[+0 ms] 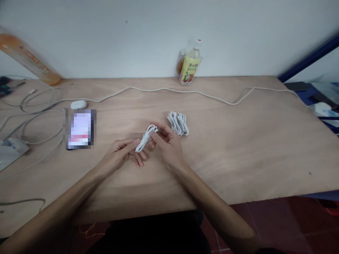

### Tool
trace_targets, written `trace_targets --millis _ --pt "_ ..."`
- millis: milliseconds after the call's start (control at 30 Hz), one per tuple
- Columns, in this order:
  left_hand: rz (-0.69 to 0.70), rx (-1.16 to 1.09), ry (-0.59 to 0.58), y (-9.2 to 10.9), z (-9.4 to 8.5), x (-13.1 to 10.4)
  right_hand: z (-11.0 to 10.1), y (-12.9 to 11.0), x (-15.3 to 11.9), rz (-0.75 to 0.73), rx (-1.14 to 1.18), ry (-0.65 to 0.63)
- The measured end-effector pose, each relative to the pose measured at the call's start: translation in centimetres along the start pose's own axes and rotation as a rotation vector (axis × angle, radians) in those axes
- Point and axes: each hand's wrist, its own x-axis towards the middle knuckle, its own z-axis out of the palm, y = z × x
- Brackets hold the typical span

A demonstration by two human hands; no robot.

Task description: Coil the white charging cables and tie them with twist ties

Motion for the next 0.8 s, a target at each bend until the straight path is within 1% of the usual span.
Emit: trace_targets --millis 100,200,300,400,567,800 --pt "-0.002 0.051 -0.05 0.04 0.12 -0.06 -0.03 0.11 0.03 0.014 -0.027 0.003" --pt "0.025 0.103 -0.035 -0.05 0.18 0.02 -0.04 0.13 0.01 0.024 -0.073 0.02" --pt "0.048 0.1 -0.017 -0.16 0.11 0.15 -0.01 0.05 -0.04 0.01 -0.11 0.035" --pt "0.05 0.098 -0.044 -0.01 0.04 0.16 0.0 -0.02 -0.08 0.009 -0.115 0.033" --pt "0.043 0.022 -0.087 0.35 0.09 0.01 -0.09 -0.03 0.0 0.047 -0.071 0.013" --pt "0.005 -0.118 -0.146 -0.09 0.07 -0.22 -0.06 -0.34 -0.03 0.111 -0.036 0.006"
